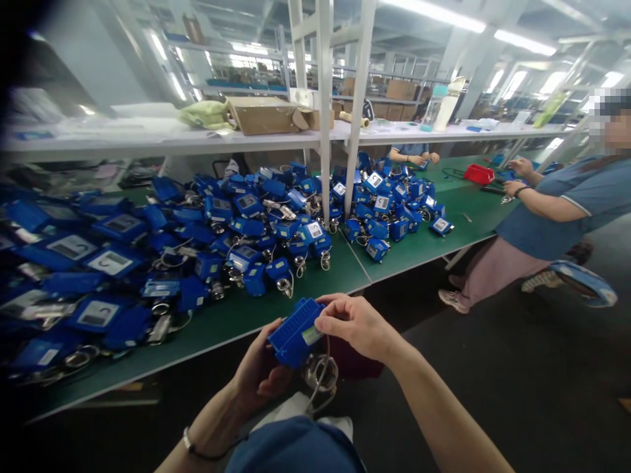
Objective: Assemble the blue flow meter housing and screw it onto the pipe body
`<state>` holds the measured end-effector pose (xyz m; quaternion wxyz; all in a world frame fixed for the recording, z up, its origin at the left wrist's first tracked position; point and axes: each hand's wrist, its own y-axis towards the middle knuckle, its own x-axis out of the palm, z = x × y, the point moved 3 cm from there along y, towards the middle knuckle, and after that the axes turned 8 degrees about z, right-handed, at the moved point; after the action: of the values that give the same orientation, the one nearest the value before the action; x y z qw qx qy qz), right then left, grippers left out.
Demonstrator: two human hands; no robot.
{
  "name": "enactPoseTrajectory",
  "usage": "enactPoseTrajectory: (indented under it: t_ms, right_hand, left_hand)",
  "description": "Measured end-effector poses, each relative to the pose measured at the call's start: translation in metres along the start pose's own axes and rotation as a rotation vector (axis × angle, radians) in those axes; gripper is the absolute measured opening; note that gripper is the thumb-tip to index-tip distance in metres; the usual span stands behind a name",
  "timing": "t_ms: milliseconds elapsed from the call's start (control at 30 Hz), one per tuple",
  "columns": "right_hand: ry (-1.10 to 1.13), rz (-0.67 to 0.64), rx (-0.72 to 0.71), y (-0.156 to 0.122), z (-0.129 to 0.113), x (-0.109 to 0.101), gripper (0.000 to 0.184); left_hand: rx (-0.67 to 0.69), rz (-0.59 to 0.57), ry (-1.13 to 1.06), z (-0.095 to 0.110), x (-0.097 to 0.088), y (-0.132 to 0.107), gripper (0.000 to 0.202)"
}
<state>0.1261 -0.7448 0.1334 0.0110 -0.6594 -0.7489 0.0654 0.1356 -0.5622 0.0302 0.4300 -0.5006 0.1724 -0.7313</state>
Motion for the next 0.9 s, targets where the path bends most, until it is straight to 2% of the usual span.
enactPoseTrajectory:
  t_ms: [233, 500, 700, 800, 900]
  right_hand:
    - [0.058, 0.078, -0.015, -0.003, -0.010, -0.012, 0.017]
    - [-0.070, -0.032, -0.032, -0.001, -0.008, 0.002, 0.019]
    - [-0.131, -0.040, -0.050, -0.001, -0.011, 0.004, 0.018]
    - [-0.093, -0.050, -0.033, -0.002, -0.010, 0.000, 0.018]
    - [-0.006, -0.056, 0.013, -0.003, -0.004, -0.009, 0.018]
  left_hand:
    - [-0.009, -0.056, -0.006, -0.001, -0.002, -0.002, 0.077]
    - [0.029, -0.105, 0.016, -0.004, 0.000, -0.001, 0.073]
    - [-0.009, -0.087, 0.000, -0.006, 0.003, -0.001, 0.074]
    - [-0.019, -0.081, 0.000, -0.007, 0.006, -0.001, 0.076]
    - [0.005, -0.019, 0.039, -0.009, 0.007, -0.001, 0.076]
